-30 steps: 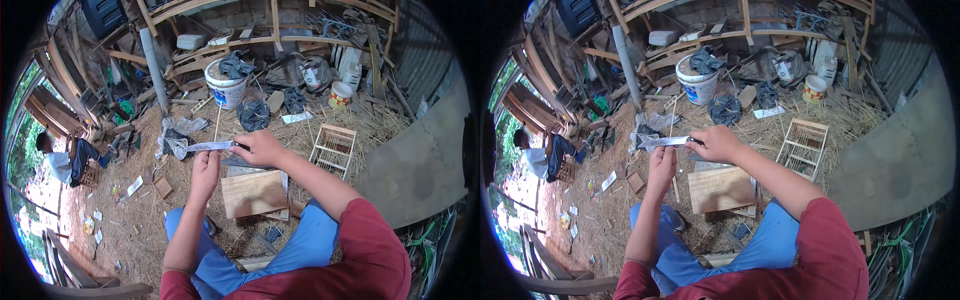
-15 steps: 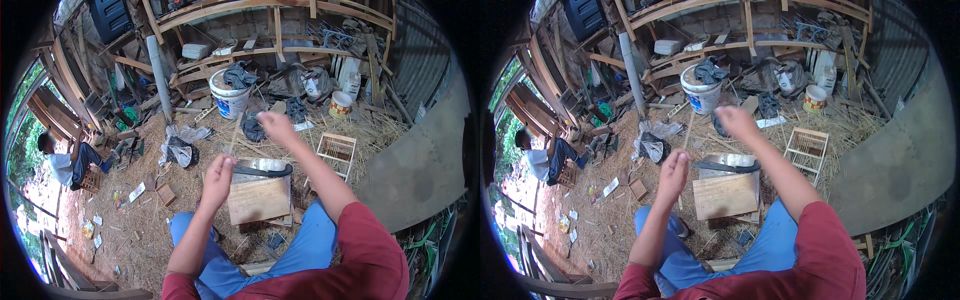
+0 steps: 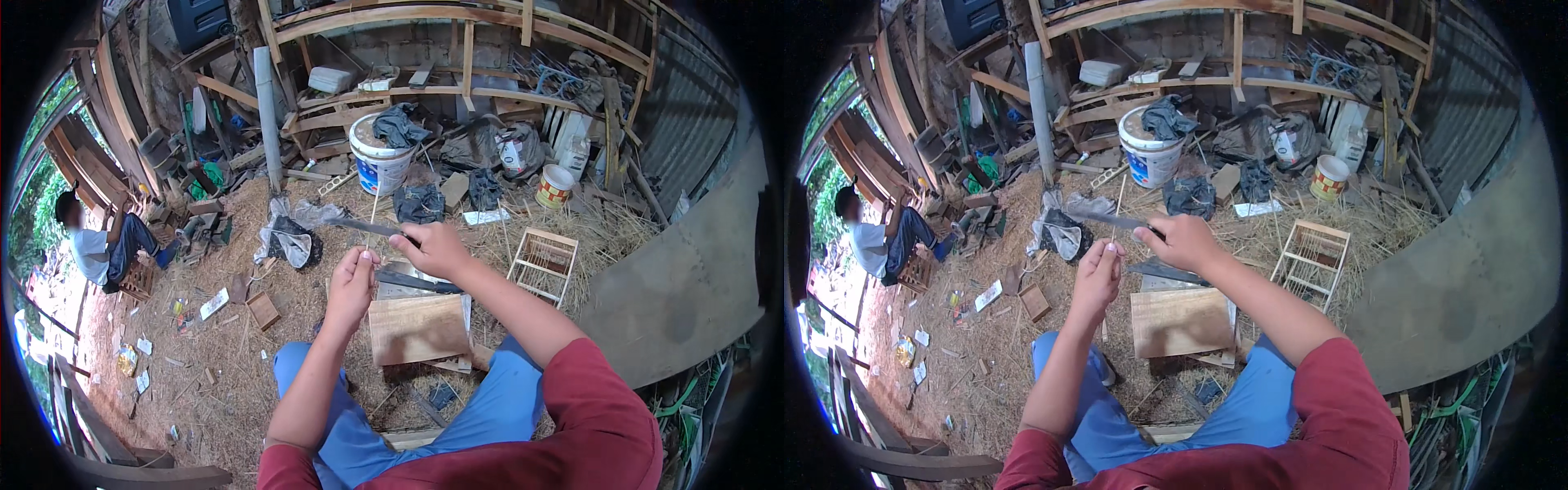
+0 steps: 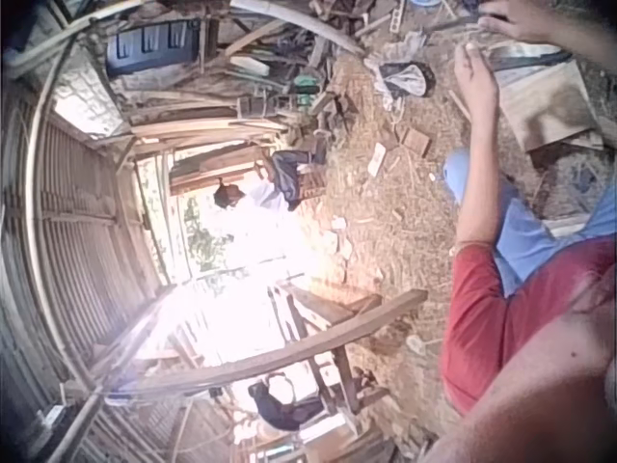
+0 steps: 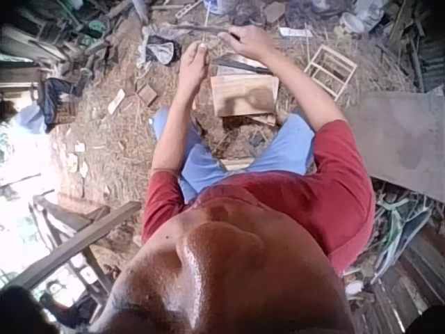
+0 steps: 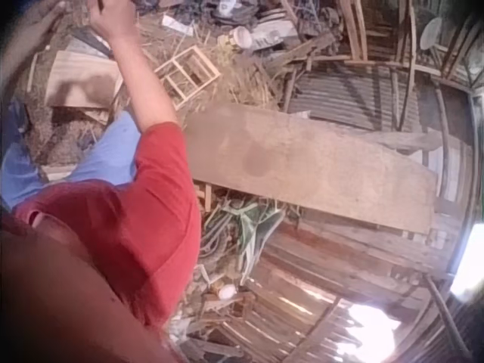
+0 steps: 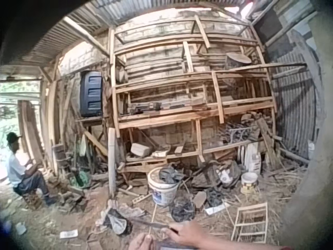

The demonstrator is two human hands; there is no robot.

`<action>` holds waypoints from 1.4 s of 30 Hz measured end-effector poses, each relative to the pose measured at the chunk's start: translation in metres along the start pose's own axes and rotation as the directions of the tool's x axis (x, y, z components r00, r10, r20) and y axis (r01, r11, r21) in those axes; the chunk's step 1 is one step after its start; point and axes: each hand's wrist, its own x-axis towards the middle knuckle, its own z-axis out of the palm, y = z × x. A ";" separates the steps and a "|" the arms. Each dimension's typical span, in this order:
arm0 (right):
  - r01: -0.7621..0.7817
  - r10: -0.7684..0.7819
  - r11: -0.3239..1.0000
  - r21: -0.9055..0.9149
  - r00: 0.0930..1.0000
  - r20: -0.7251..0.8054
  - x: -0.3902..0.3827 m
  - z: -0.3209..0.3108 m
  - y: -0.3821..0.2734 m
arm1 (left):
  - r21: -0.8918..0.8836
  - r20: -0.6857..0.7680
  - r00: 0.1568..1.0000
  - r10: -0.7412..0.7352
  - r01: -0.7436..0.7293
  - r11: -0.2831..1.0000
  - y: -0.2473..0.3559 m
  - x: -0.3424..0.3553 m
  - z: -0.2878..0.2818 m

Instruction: The person uses a knife to whittle and refine thin wooden strips by hand, then slides the strips into pre-drilled holes in a wooden base to construct the frame of a bird cage.

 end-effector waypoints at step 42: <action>-0.378 0.291 0.894 -0.241 0.898 -0.330 0.059 -0.064 -0.029 | -0.329 0.231 0.973 -0.011 0.089 0.940 0.035 -0.032 -0.056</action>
